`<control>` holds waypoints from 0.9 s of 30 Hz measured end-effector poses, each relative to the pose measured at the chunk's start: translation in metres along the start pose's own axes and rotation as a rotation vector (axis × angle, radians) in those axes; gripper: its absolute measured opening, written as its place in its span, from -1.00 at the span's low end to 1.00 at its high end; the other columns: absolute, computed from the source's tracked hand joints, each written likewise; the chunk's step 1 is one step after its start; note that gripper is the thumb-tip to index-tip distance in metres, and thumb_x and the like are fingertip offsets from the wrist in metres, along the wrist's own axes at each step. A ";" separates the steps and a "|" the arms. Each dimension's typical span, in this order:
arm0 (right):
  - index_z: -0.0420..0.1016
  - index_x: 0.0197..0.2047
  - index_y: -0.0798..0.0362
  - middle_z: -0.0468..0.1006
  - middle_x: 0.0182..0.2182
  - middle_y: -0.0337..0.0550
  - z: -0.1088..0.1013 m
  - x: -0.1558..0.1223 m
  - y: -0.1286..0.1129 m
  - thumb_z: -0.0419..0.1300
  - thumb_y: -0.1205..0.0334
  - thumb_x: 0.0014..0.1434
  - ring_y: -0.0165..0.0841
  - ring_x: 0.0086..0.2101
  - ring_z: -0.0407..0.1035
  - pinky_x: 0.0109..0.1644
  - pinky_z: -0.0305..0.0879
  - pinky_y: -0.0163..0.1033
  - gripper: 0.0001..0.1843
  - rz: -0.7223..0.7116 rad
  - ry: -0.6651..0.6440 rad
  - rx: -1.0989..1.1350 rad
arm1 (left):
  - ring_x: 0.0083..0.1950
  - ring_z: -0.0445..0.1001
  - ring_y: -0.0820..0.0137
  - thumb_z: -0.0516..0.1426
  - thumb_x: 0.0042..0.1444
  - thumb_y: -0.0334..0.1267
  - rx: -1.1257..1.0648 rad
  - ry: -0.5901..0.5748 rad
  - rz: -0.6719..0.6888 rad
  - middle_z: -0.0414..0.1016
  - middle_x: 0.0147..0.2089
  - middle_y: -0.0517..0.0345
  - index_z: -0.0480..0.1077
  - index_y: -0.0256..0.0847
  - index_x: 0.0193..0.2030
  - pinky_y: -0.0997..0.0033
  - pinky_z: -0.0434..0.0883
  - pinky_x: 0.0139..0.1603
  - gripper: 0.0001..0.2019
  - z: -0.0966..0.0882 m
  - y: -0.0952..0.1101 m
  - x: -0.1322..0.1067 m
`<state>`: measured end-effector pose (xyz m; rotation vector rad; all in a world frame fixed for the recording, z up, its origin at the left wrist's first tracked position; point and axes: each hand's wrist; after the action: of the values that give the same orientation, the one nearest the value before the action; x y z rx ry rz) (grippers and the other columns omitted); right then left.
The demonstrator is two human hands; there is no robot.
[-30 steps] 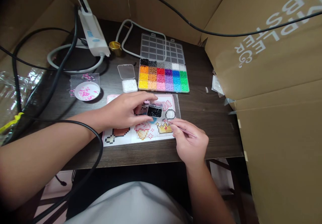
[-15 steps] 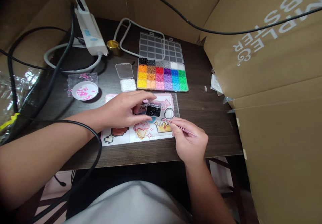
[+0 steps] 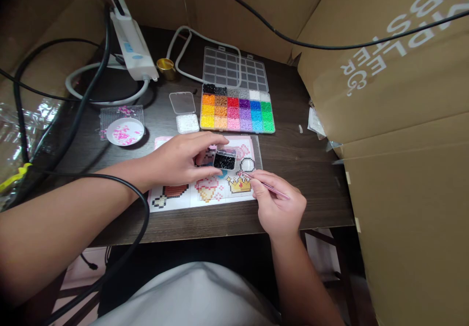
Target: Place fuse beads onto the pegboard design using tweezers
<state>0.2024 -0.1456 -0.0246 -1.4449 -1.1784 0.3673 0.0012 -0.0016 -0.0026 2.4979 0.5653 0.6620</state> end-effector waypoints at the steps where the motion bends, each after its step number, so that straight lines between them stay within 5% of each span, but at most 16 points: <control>1: 0.71 -0.29 0.02 0.71 -0.33 -0.13 0.000 0.000 -0.001 0.37 0.34 0.13 -0.27 -0.37 0.60 -0.36 0.55 -0.21 -0.92 0.005 0.006 0.010 | 0.03 0.54 0.22 0.30 0.10 -0.23 -0.001 0.001 0.002 0.58 0.01 -0.01 0.35 -0.22 0.18 0.31 0.43 -0.03 -0.50 0.000 0.000 0.000; 5: 0.71 -0.27 0.03 0.71 -0.30 -0.11 0.001 0.000 -0.003 0.37 0.35 0.13 -0.39 -0.52 0.51 -0.56 0.42 -0.31 -0.92 0.031 0.010 0.051 | 0.03 0.54 0.22 0.30 0.11 -0.23 -0.002 -0.007 0.006 0.58 0.01 0.00 0.34 -0.22 0.18 0.32 0.42 -0.03 -0.51 0.000 0.000 0.000; 14: 0.71 -0.26 0.00 0.70 -0.29 -0.13 0.006 0.001 -0.003 0.36 0.42 0.12 -0.43 -0.56 0.46 -0.60 0.35 -0.32 -0.85 -0.045 0.093 0.138 | 0.04 0.54 0.21 0.31 0.09 -0.25 -0.029 0.002 0.035 0.58 -0.01 0.00 0.35 -0.22 0.18 0.30 0.44 -0.01 -0.49 0.000 0.002 0.001; 21: 0.70 -0.21 -0.05 0.73 -0.27 -0.17 0.001 0.001 -0.003 0.37 0.45 0.11 -0.23 -0.26 0.63 -0.18 0.61 -0.11 -0.78 -0.211 -0.038 0.027 | -0.03 0.56 0.27 0.35 0.04 -0.25 -0.096 0.012 0.013 0.59 -0.05 0.05 0.36 -0.20 0.17 0.34 0.44 -0.03 -0.46 0.000 0.004 -0.001; 27: 0.70 -0.19 -0.07 0.73 -0.24 -0.19 0.000 0.001 -0.005 0.37 0.44 0.11 -0.25 -0.26 0.63 -0.15 0.62 -0.11 -0.76 -0.170 -0.097 0.024 | -0.02 0.56 0.26 0.35 0.05 -0.23 -0.097 -0.006 0.028 0.59 -0.03 0.03 0.37 -0.18 0.17 0.34 0.45 -0.05 -0.47 -0.001 0.003 -0.001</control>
<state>0.2006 -0.1453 -0.0201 -1.3068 -1.3604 0.3351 0.0007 -0.0038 -0.0001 2.4205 0.4858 0.6760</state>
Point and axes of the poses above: each hand's wrist, its own x-axis towards the middle knuckle, its own z-axis out of the palm, y = z × x
